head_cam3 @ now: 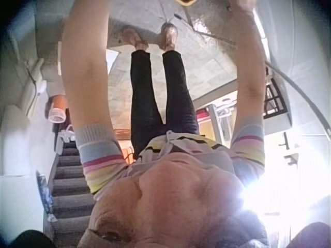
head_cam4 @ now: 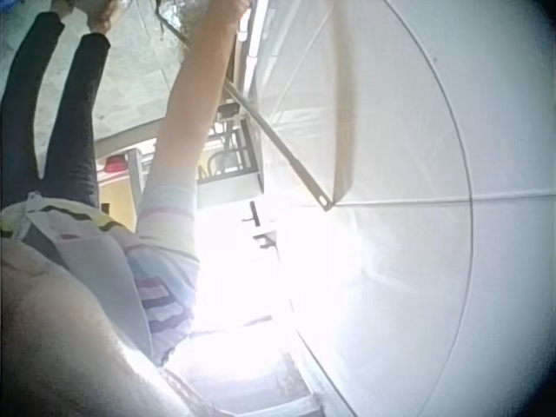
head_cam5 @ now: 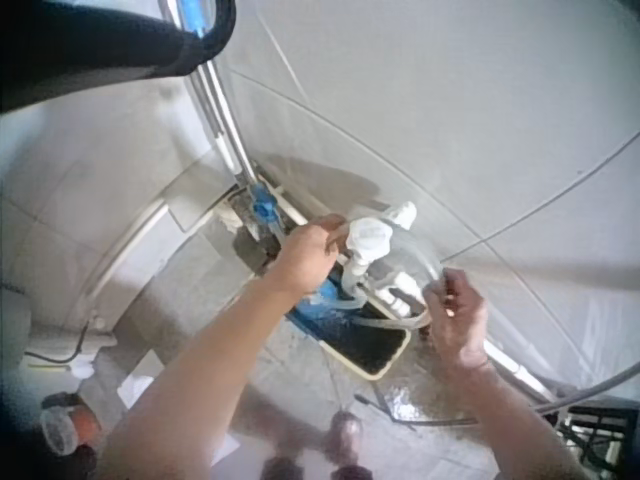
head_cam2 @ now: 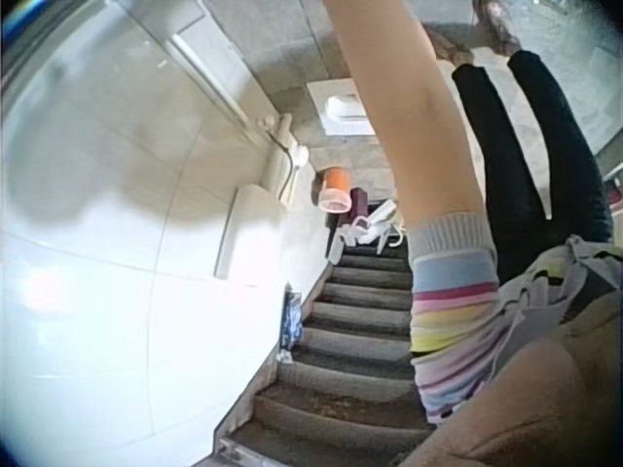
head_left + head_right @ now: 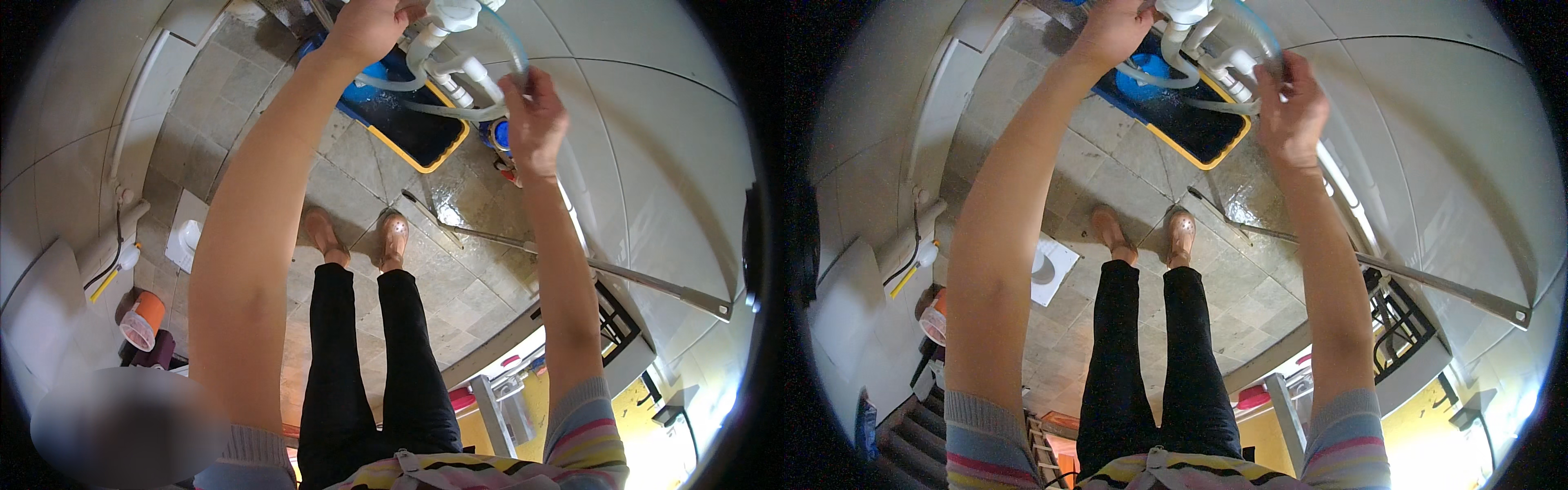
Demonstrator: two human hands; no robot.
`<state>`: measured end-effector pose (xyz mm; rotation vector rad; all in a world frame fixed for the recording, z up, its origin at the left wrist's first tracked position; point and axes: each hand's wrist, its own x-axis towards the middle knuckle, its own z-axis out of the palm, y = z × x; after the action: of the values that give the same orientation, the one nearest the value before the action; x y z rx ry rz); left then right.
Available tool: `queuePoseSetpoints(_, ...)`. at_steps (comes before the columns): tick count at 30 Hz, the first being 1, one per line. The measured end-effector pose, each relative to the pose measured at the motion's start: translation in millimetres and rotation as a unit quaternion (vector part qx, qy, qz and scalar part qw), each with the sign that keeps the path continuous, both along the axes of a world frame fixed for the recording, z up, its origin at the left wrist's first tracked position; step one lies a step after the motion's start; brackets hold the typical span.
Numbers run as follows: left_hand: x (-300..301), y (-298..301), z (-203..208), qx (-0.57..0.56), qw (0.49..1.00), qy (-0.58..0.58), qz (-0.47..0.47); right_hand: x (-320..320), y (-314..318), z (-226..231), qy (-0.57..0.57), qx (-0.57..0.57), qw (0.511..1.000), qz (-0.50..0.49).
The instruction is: The person cleans a bathroom floor using a hose, a squeegee, a mop, and a bucket. They rinse the floor and a squat toilet, squeegee the water, and mop the area. The person also moves a bucket and uses a hose to rinse the mop head.
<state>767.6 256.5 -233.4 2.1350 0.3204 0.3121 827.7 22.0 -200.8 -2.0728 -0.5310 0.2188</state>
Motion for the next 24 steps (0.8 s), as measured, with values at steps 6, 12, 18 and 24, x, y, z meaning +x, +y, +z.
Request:
queuePoseSetpoints(6,-10,-4,-32,0.036,0.997,0.028,0.061,8,32,39,-0.075,0.066,0.993,0.061)
queuePoseSetpoints(12,-24,8,-85,0.055,0.988,0.14,0.042,8,67,56,-0.164,0.057,0.974,0.149)
queuePoseSetpoints(18,-57,22,-107,0.063,0.985,0.105,0.118,-4,27,49,-0.24,-0.014,0.959,0.151)
queuePoseSetpoints(24,-67,94,-47,0.037,0.928,0.14,0.344,-90,-72,9,0.013,-0.099,0.995,0.023)
